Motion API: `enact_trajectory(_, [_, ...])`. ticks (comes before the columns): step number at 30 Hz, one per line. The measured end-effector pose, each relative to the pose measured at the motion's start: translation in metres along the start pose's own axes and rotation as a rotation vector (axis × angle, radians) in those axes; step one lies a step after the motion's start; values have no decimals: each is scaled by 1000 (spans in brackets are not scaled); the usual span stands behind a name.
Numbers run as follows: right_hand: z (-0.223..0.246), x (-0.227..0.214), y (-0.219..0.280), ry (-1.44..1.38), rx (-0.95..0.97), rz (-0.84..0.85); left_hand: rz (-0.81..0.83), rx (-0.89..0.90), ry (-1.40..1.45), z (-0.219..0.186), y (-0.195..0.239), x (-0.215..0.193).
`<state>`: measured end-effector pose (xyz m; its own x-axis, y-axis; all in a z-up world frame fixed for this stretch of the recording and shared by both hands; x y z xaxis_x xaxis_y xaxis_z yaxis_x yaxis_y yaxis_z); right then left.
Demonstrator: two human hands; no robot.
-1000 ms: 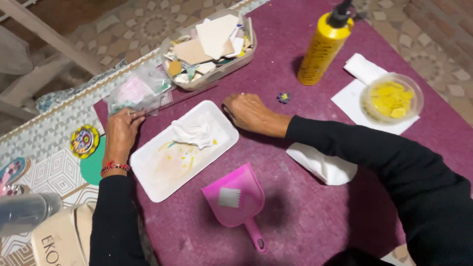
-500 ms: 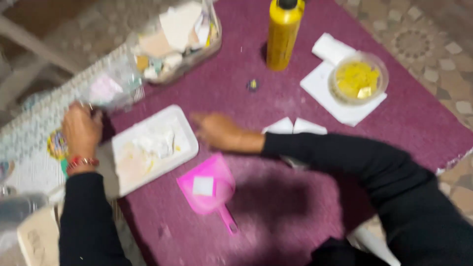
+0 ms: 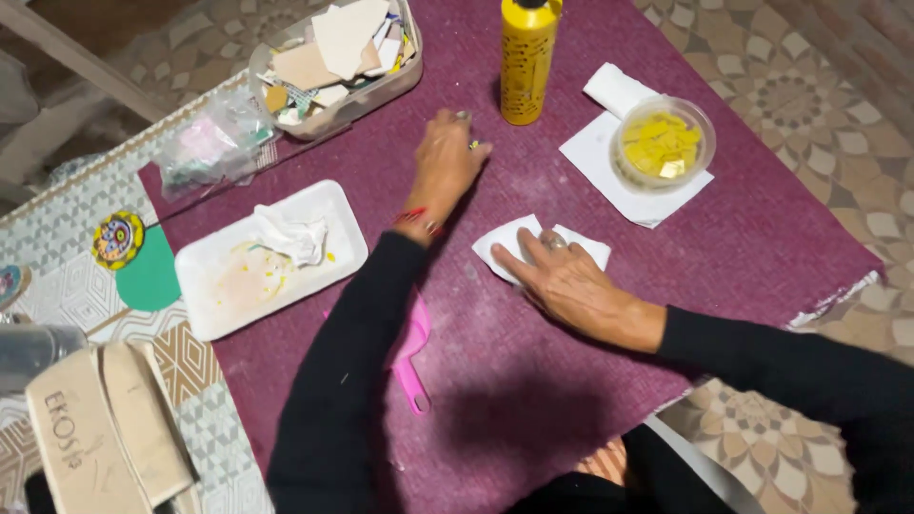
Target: Clean a small white tray and organize craft materials using a dustpan and cloth.
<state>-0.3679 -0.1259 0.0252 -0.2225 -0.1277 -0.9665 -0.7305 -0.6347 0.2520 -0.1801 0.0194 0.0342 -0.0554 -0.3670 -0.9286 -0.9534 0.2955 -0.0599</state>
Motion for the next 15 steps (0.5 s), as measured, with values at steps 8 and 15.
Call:
enact_trajectory(8, [-57,-22,6,-525,-82,-523,8,-163,-179,19,-10,18])
enact_trajectory(15, [-240,-121,-20,-630,54,-918,75,-207,-267,35,-26,-4])
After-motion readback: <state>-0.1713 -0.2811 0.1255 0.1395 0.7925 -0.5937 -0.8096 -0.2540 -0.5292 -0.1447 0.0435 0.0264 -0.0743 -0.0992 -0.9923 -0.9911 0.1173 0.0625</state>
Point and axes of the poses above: each hand's wrist, its own y-axis away from the middle knuckle, its own x-axis out of the palm, z = x × y, the point moved 6 cm from there along -y, towards the middle knuckle, and after that the axes turned 9 degrees about z, right-handed, at the moved point
